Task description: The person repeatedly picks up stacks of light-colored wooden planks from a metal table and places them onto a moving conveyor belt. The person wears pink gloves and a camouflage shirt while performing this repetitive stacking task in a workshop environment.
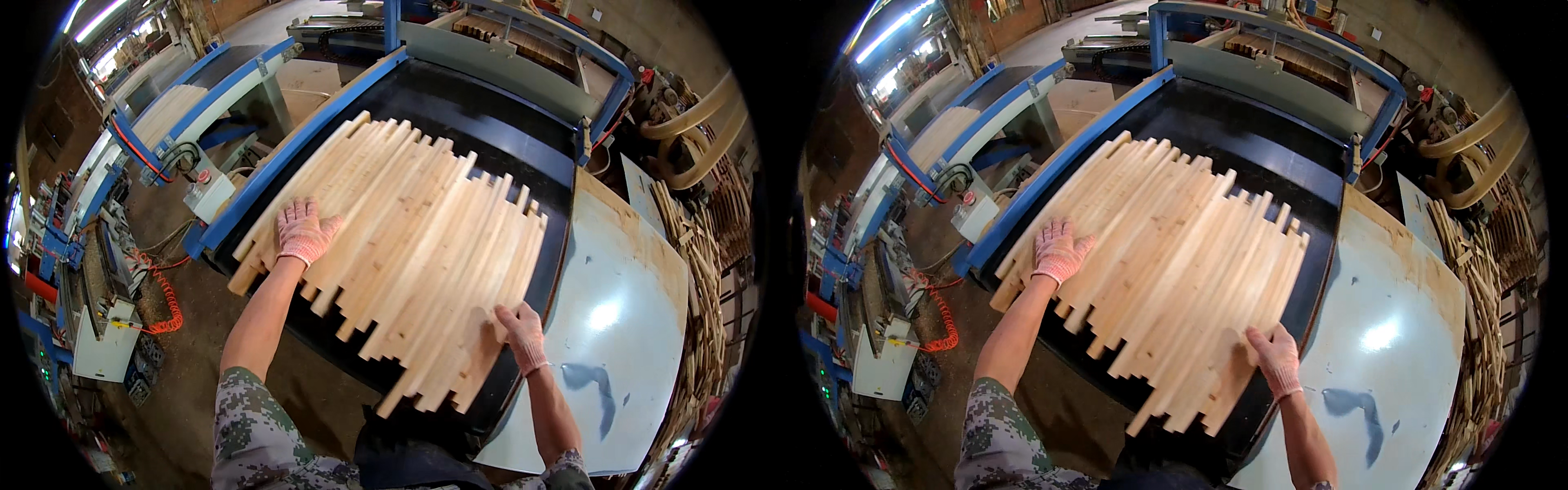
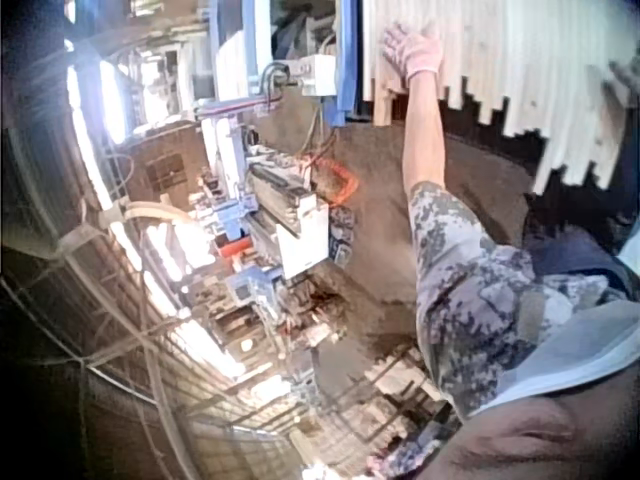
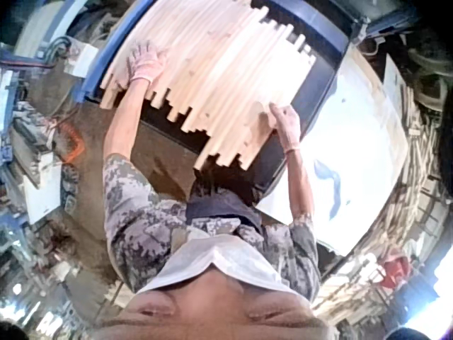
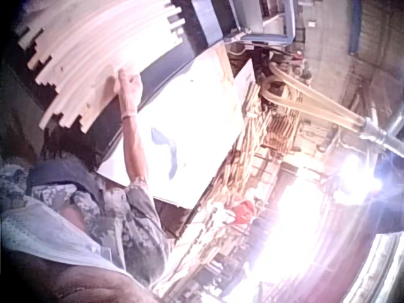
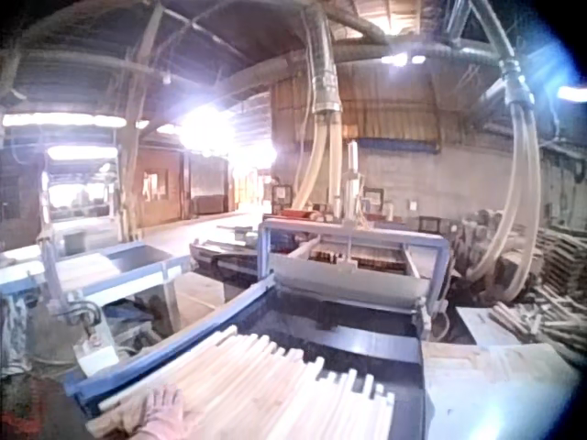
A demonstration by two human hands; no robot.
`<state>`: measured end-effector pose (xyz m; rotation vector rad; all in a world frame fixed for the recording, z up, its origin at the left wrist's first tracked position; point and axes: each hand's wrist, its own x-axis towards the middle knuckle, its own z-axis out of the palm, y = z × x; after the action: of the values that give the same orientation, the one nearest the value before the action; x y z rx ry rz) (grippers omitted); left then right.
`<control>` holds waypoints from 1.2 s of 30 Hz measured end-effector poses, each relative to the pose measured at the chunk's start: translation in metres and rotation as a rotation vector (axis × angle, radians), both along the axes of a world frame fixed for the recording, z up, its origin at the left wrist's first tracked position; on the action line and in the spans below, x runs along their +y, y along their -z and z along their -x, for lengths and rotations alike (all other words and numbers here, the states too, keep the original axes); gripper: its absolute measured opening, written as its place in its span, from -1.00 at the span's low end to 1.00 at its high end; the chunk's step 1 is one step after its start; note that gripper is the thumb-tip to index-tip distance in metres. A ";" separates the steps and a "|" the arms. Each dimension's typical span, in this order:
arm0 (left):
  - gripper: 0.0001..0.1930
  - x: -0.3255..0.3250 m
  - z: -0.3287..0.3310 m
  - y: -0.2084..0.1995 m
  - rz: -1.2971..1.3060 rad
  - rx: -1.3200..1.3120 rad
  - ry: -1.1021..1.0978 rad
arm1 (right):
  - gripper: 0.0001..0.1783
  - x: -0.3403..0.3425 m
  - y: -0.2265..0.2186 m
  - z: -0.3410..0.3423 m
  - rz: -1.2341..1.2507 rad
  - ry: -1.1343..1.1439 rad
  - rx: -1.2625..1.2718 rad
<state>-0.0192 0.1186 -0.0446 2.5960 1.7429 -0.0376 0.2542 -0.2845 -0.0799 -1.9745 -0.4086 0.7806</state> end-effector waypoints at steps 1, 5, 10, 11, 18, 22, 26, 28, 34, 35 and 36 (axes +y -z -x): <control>-0.06 0.016 0.006 0.009 -0.020 0.006 -0.001 | -0.49 0.034 0.016 0.009 -0.067 -0.031 0.040; -0.04 0.069 0.036 0.039 -0.081 -0.040 -0.098 | -0.44 0.130 0.017 0.049 0.074 -0.128 -0.126; -0.14 0.131 0.052 0.070 -0.242 -0.025 0.024 | -0.54 0.157 0.030 0.068 -0.234 -0.166 0.121; -0.19 0.173 0.069 0.084 -0.257 -0.003 0.123 | -0.52 0.174 0.035 0.081 -0.212 -0.161 0.070; -0.47 0.430 0.217 0.121 -0.582 0.139 0.215 | -0.58 0.205 0.017 0.209 -0.410 -0.480 0.088; -0.48 0.360 0.110 0.119 -0.464 -0.330 0.500 | -0.73 0.083 0.011 0.269 -0.527 -0.577 0.429; -0.50 0.169 -0.031 0.061 0.533 -0.910 0.984 | -0.49 0.049 0.027 0.348 -0.670 -0.103 0.310; -0.52 0.010 -0.030 -0.005 1.042 -1.136 0.894 | -0.32 -0.011 0.016 0.377 -0.658 0.126 0.477; -0.60 -0.318 -0.004 -0.011 1.613 -0.795 1.250 | -0.33 -0.203 0.104 0.526 -0.516 0.953 0.519; -0.61 -0.364 0.008 -0.007 1.670 -0.632 1.308 | -0.35 -0.229 0.130 0.555 -0.546 1.067 0.527; -0.62 -0.402 0.020 -0.001 1.685 -0.474 1.350 | -0.37 -0.247 0.139 0.581 -0.578 1.183 0.523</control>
<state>-0.0393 -0.2829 -0.0435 1.5205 -0.4785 -0.5182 -0.3266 -0.5313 -0.2187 -1.0815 0.7324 0.2923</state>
